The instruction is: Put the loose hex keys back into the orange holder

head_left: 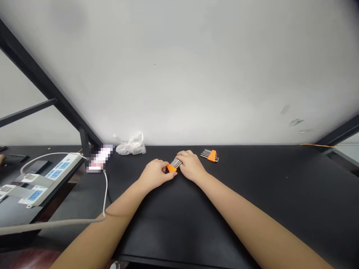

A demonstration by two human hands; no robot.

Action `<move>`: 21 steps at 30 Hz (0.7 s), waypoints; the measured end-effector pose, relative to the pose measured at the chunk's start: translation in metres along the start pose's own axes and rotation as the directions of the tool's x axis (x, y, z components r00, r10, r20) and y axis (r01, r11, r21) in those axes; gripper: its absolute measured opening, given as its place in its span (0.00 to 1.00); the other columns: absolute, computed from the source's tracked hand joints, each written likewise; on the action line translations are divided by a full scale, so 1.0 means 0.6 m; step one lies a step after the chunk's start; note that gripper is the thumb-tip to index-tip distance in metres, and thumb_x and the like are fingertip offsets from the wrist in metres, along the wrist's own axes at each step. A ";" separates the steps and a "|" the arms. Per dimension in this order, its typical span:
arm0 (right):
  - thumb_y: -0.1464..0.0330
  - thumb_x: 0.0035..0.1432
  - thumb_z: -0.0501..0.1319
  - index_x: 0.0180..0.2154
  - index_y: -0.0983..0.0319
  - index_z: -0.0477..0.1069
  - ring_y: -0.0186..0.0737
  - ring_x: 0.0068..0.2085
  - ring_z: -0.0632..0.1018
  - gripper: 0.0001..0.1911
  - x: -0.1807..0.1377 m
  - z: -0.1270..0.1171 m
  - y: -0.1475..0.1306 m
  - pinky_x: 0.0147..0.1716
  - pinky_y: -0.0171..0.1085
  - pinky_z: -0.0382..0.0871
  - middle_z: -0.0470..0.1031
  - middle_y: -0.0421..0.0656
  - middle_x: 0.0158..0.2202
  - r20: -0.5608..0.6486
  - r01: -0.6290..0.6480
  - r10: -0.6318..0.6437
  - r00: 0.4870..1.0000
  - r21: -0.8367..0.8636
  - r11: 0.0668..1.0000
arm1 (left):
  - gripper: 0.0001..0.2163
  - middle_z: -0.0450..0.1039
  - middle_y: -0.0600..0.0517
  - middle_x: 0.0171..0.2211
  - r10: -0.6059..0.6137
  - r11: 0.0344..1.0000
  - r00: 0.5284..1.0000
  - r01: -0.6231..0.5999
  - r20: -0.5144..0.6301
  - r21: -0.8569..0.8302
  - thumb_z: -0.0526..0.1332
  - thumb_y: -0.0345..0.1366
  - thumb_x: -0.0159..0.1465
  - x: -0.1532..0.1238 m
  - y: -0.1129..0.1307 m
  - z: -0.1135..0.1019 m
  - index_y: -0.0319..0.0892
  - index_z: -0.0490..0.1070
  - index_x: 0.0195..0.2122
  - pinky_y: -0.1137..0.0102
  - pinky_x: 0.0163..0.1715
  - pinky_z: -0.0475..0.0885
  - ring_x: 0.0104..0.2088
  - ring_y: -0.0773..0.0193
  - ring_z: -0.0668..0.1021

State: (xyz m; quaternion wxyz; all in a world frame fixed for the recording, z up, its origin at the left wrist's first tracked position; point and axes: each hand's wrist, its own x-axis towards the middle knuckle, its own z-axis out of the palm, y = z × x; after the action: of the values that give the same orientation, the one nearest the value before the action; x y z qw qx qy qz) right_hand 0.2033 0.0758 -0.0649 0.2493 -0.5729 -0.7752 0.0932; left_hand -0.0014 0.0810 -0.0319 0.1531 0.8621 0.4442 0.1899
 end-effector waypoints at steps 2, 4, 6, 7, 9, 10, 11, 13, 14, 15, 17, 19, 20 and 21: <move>0.76 0.59 0.55 0.50 0.55 0.78 0.48 0.59 0.70 0.22 0.005 0.003 0.010 0.54 0.46 0.64 0.75 0.40 0.60 -0.005 -0.028 0.028 1.000 -0.008 1.000 | 0.19 0.70 0.53 0.23 -0.022 0.998 1.000 0.022 0.000 0.058 0.65 0.52 0.59 -0.005 -0.001 0.000 0.43 0.66 0.22 0.68 0.30 0.59 0.28 0.63 0.71; 0.76 0.59 0.54 0.51 0.54 0.78 0.49 0.62 0.68 0.23 0.011 0.006 0.025 0.57 0.49 0.63 0.73 0.40 0.62 -0.012 -0.072 0.072 0.997 -0.023 0.997 | 0.20 0.69 0.53 0.22 -0.056 0.992 0.998 0.056 -0.002 0.115 0.65 0.53 0.58 -0.012 -0.003 -0.003 0.43 0.65 0.22 0.68 0.29 0.57 0.27 0.63 0.71; 0.76 0.60 0.54 0.54 0.54 0.77 0.49 0.65 0.66 0.25 0.016 0.007 0.042 0.60 0.51 0.60 0.72 0.40 0.64 -0.013 -0.120 0.120 0.993 -0.041 0.992 | 0.21 0.69 0.53 0.22 -0.093 0.984 0.996 0.092 -0.001 0.152 0.65 0.54 0.58 -0.018 -0.008 -0.009 0.43 0.64 0.21 0.67 0.28 0.56 0.26 0.63 0.70; 0.76 0.59 0.54 0.55 0.54 0.77 0.50 0.67 0.64 0.26 0.018 0.008 0.050 0.62 0.52 0.59 0.70 0.40 0.65 -0.007 -0.136 0.136 0.991 -0.050 0.989 | 0.21 0.69 0.53 0.21 -0.104 0.982 0.995 0.103 0.002 0.156 0.65 0.54 0.58 -0.020 -0.012 -0.012 0.43 0.63 0.21 0.67 0.27 0.55 0.26 0.63 0.70; 0.76 0.59 0.55 0.58 0.53 0.75 0.50 0.69 0.62 0.28 0.021 0.008 0.063 0.64 0.53 0.57 0.68 0.39 0.68 0.018 -0.147 0.149 0.989 -0.065 0.987 | 0.22 0.69 0.54 0.21 -0.124 0.982 0.992 0.122 0.004 0.144 0.64 0.55 0.59 -0.020 -0.019 -0.018 0.43 0.62 0.21 0.67 0.27 0.55 0.25 0.64 0.70; 0.76 0.58 0.55 0.59 0.52 0.75 0.51 0.70 0.61 0.29 0.021 0.008 0.067 0.65 0.54 0.55 0.66 0.39 0.69 0.033 -0.144 0.147 0.989 -0.070 0.987 | 0.22 0.68 0.54 0.20 -0.138 0.982 0.990 0.136 0.004 0.132 0.63 0.55 0.59 -0.019 -0.022 -0.021 0.43 0.62 0.21 0.67 0.26 0.54 0.25 0.64 0.70; 0.76 0.58 0.56 0.60 0.52 0.74 0.51 0.70 0.60 0.30 0.022 0.008 0.070 0.66 0.55 0.55 0.65 0.39 0.69 0.048 -0.139 0.142 0.989 -0.073 0.988 | 0.22 0.69 0.55 0.20 -0.154 0.982 0.988 0.152 0.004 0.116 0.63 0.55 0.60 -0.018 -0.025 -0.024 0.43 0.62 0.21 0.67 0.26 0.54 0.24 0.64 0.69; 0.76 0.58 0.56 0.62 0.51 0.72 0.52 0.71 0.59 0.32 0.021 0.009 0.071 0.67 0.56 0.53 0.63 0.39 0.70 0.072 -0.130 0.136 0.988 -0.075 0.989 | 0.21 0.69 0.55 0.21 -0.181 0.980 0.983 0.180 0.004 0.088 0.62 0.55 0.60 -0.015 -0.029 -0.026 0.44 0.63 0.22 0.67 0.25 0.54 0.24 0.65 0.69; 0.75 0.58 0.56 0.62 0.52 0.71 0.53 0.71 0.59 0.32 0.021 0.009 0.071 0.67 0.57 0.52 0.62 0.39 0.71 0.080 -0.129 0.135 0.988 -0.074 0.989 | 0.21 0.69 0.55 0.21 -0.187 0.979 0.982 0.186 0.004 0.078 0.63 0.55 0.60 -0.014 -0.030 -0.027 0.44 0.63 0.23 0.68 0.25 0.54 0.24 0.65 0.69; 0.75 0.57 0.56 0.63 0.52 0.71 0.53 0.72 0.58 0.33 0.021 0.008 0.071 0.67 0.58 0.51 0.62 0.40 0.71 0.087 -0.129 0.135 0.987 -0.072 0.989 | 0.21 0.69 0.56 0.21 -0.188 0.980 0.982 0.187 0.003 0.074 0.63 0.55 0.60 -0.013 -0.031 -0.027 0.44 0.63 0.23 0.68 0.25 0.54 0.24 0.66 0.69; 0.76 0.56 0.56 0.63 0.53 0.70 0.53 0.72 0.58 0.34 0.021 0.006 0.070 0.68 0.59 0.50 0.61 0.40 0.71 0.097 -0.131 0.137 0.986 -0.064 0.989 | 0.21 0.68 0.56 0.22 -0.176 0.982 0.984 0.175 0.002 0.074 0.63 0.55 0.59 -0.012 -0.032 -0.026 0.44 0.63 0.23 0.68 0.24 0.54 0.24 0.66 0.69; 0.75 0.56 0.56 0.63 0.53 0.70 0.53 0.72 0.58 0.34 0.021 0.002 0.070 0.68 0.59 0.50 0.61 0.40 0.71 0.106 -0.130 0.135 0.985 -0.051 0.990 | 0.21 0.68 0.56 0.22 -0.162 0.984 0.987 0.162 0.000 0.075 0.64 0.55 0.59 -0.013 -0.034 -0.025 0.44 0.63 0.23 0.68 0.25 0.55 0.24 0.66 0.69; 0.75 0.56 0.56 0.63 0.52 0.71 0.52 0.72 0.58 0.33 0.021 0.000 0.071 0.68 0.59 0.51 0.61 0.40 0.71 0.109 -0.130 0.134 0.985 -0.044 0.991 | 0.21 0.68 0.56 0.22 -0.158 0.985 0.987 0.157 0.002 0.074 0.64 0.55 0.59 -0.013 -0.035 -0.024 0.44 0.63 0.23 0.68 0.25 0.55 0.24 0.66 0.69; 0.75 0.56 0.56 0.62 0.52 0.71 0.52 0.72 0.58 0.33 0.021 -0.003 0.071 0.68 0.59 0.52 0.62 0.39 0.71 0.112 -0.130 0.134 0.985 -0.036 0.991 | 0.20 0.68 0.56 0.22 -0.155 0.985 0.988 0.154 0.007 0.071 0.64 0.54 0.59 -0.013 -0.036 -0.024 0.44 0.63 0.24 0.68 0.25 0.55 0.24 0.66 0.69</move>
State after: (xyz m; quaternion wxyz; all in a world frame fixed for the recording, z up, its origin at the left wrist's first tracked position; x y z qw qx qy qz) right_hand 0.2370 0.1013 -0.0781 0.1897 -0.6202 -0.7498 0.1310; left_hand -0.0275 0.0882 -0.0300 0.1397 0.8310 0.5152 0.1562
